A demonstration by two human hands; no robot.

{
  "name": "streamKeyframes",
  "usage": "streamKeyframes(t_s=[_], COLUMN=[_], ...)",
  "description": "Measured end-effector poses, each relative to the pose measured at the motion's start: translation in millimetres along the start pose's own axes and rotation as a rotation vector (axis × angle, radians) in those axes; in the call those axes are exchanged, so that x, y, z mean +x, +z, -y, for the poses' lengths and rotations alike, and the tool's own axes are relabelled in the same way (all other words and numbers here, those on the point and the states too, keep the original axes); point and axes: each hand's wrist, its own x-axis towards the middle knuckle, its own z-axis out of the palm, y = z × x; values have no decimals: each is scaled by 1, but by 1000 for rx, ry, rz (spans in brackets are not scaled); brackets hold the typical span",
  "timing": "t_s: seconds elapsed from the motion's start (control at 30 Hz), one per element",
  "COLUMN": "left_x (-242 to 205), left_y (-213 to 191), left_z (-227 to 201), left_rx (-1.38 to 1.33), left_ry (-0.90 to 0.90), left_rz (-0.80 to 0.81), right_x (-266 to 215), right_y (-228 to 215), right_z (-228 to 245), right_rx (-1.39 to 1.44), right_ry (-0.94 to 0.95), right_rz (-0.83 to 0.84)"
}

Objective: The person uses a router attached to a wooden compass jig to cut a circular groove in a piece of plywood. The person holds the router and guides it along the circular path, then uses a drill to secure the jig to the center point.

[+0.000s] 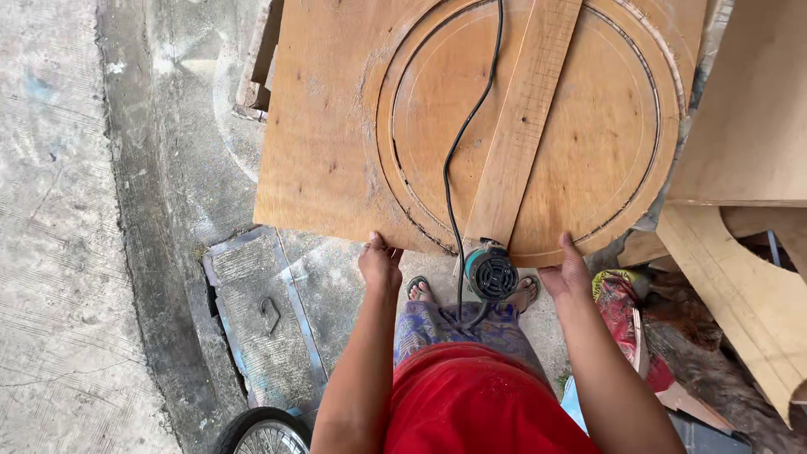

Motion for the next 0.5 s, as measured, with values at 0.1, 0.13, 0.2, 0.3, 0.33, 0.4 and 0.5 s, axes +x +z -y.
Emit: streamKeyframes(t_s=[0.1,0.13,0.2,0.3,0.33,0.4,0.5], left_x=[-2,6,19,33,31,27,30], left_y=[6,2,-6,-11,-10,-9,-11], left_z=[-2,1,8,5,4,4,7], left_rx=[7,6,2,15,13,23,53], left_ry=[5,4,14,40,40,52,81], left_rz=[-43,-43,-74,-83,-83,-107,-123], right_x=[4,3,1,4,1,-6,-12], right_y=[-4,-5,-7,-11,-10,-10,-3], right_z=[5,6,8,9,9,9,11], right_rx=[-11,-12,-30,-34,-35,-47,-54], right_ry=[25,24,18,-2,-3,-10,2], right_rz=[5,5,-11,-12,-10,-21,-34])
